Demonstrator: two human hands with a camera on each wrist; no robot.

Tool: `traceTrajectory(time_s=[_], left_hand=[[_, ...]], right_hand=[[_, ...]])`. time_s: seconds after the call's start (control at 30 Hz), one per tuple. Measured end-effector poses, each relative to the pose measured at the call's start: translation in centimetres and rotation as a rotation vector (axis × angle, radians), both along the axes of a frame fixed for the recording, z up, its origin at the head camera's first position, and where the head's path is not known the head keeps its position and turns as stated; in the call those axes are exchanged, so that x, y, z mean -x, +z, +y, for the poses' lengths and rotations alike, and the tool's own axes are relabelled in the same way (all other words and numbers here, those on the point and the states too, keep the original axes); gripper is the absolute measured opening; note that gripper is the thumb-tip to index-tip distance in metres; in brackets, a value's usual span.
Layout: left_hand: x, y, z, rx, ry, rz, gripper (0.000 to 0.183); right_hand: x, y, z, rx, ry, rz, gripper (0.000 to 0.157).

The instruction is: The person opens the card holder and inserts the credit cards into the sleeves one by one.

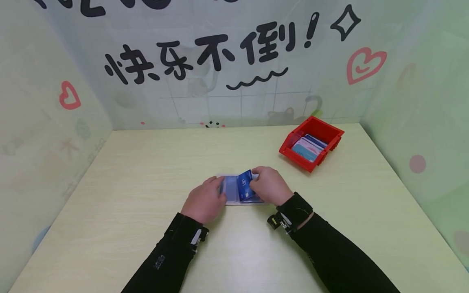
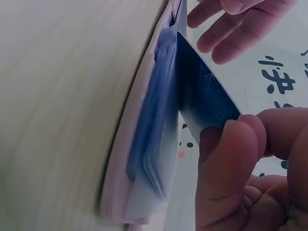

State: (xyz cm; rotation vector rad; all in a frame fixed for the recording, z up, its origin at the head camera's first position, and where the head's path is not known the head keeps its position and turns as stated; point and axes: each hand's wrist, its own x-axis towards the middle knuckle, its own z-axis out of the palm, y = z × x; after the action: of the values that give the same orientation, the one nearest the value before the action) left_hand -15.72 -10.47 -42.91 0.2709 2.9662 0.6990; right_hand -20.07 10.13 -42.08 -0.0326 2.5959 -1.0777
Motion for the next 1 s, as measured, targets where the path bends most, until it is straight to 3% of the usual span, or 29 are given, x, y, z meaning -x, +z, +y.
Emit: traceTrajectory(time_s=[0.63, 1.0], left_hand=[[-0.04, -0.03, 0.07, -0.056, -0.007, -0.068, 0.056], [-0.1, 0.08, 0.02, -0.056, -0.026, -0.093, 0.057]], right_hand=[[0.08, -0.05, -0.21, -0.064, -0.022, -0.049, 0.05], [0.21, -0.11, 0.15, -0.088, -0.004, -0.019, 0.05]])
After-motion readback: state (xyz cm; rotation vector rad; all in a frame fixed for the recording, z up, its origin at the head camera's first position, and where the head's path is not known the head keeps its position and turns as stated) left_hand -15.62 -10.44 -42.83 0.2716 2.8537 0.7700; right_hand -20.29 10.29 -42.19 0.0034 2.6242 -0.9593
